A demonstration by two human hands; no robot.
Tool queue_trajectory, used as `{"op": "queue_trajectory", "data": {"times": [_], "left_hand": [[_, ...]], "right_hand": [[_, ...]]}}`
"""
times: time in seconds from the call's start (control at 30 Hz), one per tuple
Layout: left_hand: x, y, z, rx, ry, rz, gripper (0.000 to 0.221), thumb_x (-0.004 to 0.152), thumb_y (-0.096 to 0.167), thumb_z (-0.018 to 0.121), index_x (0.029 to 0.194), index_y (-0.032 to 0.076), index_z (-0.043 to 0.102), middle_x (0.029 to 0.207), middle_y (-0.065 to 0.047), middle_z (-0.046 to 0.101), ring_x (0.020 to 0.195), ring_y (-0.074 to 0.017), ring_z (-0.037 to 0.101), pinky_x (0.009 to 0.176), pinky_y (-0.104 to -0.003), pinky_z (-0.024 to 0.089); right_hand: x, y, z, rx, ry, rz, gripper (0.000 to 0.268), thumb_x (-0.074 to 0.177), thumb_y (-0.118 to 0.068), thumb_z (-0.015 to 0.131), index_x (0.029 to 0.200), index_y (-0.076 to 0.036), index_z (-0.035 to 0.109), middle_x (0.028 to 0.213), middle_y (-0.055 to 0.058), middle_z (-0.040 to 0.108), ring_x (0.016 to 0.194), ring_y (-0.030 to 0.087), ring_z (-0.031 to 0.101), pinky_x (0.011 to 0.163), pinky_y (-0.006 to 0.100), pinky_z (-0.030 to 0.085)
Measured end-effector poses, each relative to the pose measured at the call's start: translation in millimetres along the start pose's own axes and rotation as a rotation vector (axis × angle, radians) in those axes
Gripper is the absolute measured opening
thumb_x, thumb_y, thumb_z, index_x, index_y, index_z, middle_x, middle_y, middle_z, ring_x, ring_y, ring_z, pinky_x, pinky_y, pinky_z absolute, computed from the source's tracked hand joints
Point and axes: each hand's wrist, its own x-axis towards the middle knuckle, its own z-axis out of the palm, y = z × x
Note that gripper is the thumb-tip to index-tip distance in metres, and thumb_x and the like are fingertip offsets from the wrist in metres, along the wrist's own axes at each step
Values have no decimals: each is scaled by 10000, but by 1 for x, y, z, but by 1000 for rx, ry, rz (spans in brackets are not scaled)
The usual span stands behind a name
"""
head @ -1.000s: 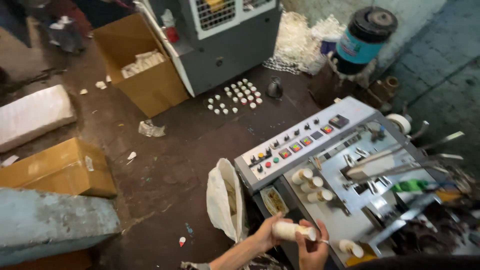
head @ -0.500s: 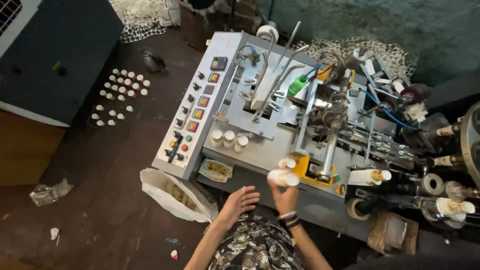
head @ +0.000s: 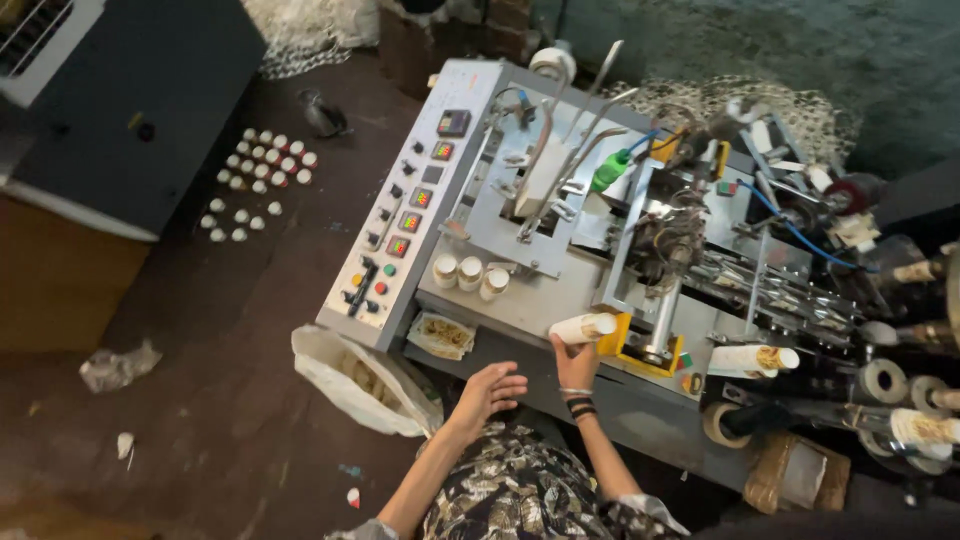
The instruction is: The worker is collecting stacks of paper cups from a manufacturing machine and packaging them into plastic bags.
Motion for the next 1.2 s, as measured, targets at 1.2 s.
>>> {"op": "queue_trajectory", "data": {"times": [1.2], "left_hand": [[-30, 13, -62, -213, 195, 54, 380, 1001, 424, 576, 1273, 158, 566, 998, 3, 650, 792, -112, 613, 655, -290, 509]], "right_hand": [[31, -42, 94, -232, -252, -153, 601, 898, -402, 769, 1264, 35, 579, 1231, 219, 649, 1086, 427, 640, 902, 491, 534]]}}
